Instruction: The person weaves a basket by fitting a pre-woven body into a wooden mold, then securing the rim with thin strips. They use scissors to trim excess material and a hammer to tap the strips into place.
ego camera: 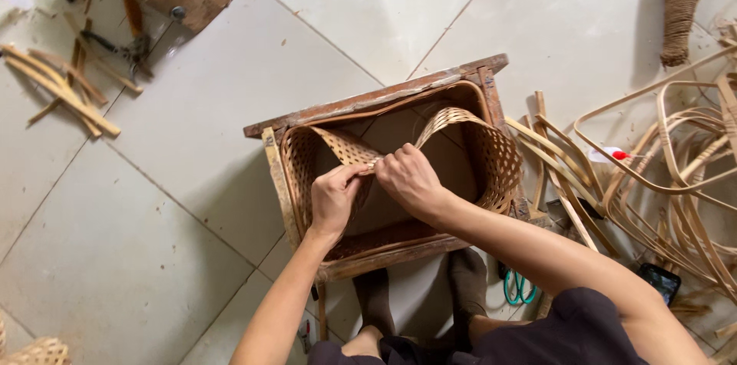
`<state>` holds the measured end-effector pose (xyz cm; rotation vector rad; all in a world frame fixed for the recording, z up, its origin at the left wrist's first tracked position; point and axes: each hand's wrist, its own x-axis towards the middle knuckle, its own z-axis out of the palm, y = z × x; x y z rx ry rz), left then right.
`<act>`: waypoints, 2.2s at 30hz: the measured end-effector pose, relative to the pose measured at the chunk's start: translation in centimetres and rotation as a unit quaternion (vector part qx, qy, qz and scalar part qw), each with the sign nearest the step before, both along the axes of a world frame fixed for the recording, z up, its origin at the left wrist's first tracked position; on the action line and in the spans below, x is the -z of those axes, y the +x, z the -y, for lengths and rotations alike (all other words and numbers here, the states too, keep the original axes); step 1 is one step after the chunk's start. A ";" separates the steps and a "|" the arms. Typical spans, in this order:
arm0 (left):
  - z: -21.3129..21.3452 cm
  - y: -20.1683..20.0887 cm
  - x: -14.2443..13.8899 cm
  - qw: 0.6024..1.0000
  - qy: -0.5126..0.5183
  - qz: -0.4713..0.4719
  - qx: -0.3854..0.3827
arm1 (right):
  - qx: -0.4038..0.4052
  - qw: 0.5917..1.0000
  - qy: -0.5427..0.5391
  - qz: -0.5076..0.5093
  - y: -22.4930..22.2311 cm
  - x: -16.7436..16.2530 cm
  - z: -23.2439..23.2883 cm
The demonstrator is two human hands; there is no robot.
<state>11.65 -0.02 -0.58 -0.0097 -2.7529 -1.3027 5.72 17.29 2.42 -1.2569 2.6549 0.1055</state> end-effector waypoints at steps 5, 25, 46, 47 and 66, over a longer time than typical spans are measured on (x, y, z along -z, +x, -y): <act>-0.4 -0.4 -0.3 0.994 0.007 0.105 -0.015 | -0.026 0.974 -0.215 -0.060 0.3 -6.3 -7.3; -3.1 0.1 0.5 0.993 -0.097 -0.001 0.064 | 0.364 0.900 -0.204 0.127 3.5 6.1 -14.3; -4.9 3.7 1.6 0.937 -0.183 0.165 0.248 | 0.276 0.958 0.019 0.082 2.9 0.8 -12.1; -4.4 3.0 0.9 0.937 -0.134 0.218 0.239 | 0.276 0.958 0.009 0.084 3.0 -0.4 -12.5; 11.1 -7.2 4.9 0.917 -0.372 0.109 -0.095 | -0.043 0.994 -0.052 0.084 -5.8 10.4 -0.9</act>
